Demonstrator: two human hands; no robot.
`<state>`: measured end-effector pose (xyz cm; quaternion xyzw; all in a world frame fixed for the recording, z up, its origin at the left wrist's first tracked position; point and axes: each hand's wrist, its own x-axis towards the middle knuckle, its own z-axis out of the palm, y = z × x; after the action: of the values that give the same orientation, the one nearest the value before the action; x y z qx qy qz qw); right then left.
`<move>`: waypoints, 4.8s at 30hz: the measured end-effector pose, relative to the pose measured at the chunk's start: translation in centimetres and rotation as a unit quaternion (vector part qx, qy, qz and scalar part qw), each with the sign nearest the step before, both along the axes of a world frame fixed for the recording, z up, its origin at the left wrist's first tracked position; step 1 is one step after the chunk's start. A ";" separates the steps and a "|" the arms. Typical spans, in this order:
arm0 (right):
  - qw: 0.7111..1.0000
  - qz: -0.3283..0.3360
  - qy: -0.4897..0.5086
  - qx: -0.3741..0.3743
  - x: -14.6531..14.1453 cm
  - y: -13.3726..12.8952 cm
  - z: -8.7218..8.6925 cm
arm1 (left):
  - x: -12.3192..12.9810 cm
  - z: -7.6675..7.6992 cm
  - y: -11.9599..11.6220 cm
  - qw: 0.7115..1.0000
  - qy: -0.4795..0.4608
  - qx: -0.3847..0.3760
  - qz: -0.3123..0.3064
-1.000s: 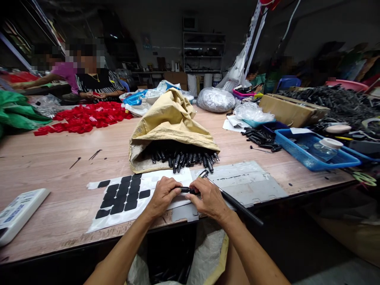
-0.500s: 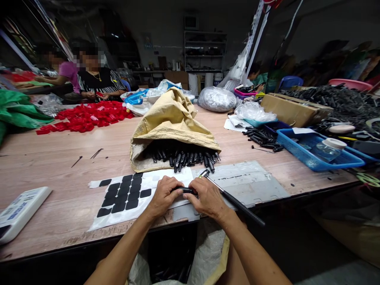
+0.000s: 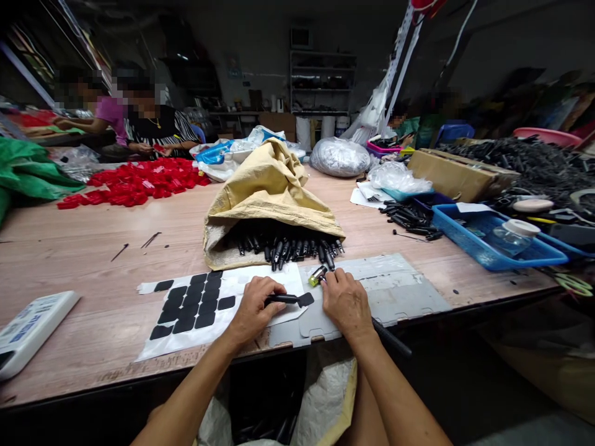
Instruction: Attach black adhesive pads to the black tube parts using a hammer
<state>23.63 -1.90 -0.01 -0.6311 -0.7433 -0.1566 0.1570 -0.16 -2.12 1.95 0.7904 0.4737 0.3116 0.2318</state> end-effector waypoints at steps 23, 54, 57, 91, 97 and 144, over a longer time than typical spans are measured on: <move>1.000 -0.023 0.009 0.015 -0.7 -0.2 -0.1 | -0.9 4.0 -1.0 0.989 0.098 -0.062 0.087; 0.998 -0.035 0.037 0.023 -0.7 -0.6 0.1 | 0.0 -1.5 1.0 0.997 0.051 0.001 0.063; 0.997 -0.044 0.056 0.028 -0.7 -0.7 0.0 | -0.2 -1.9 1.0 0.998 0.030 0.011 0.059; 0.959 0.098 0.266 0.004 -6.3 -3.5 2.3 | -0.3 -1.1 1.3 0.997 -0.003 -0.058 0.058; 0.968 0.080 0.238 -0.023 -5.2 -3.2 1.7 | -0.4 -1.2 1.2 0.997 0.005 -0.048 0.054; 0.981 0.090 0.166 -0.031 0.3 0.1 0.0 | -1.0 -1.6 1.2 0.999 0.038 -0.038 0.005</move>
<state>23.91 -1.76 -0.05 -0.5831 -0.7655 -0.0114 0.2717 -1.19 -0.90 0.37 0.7899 0.4978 0.2640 0.2419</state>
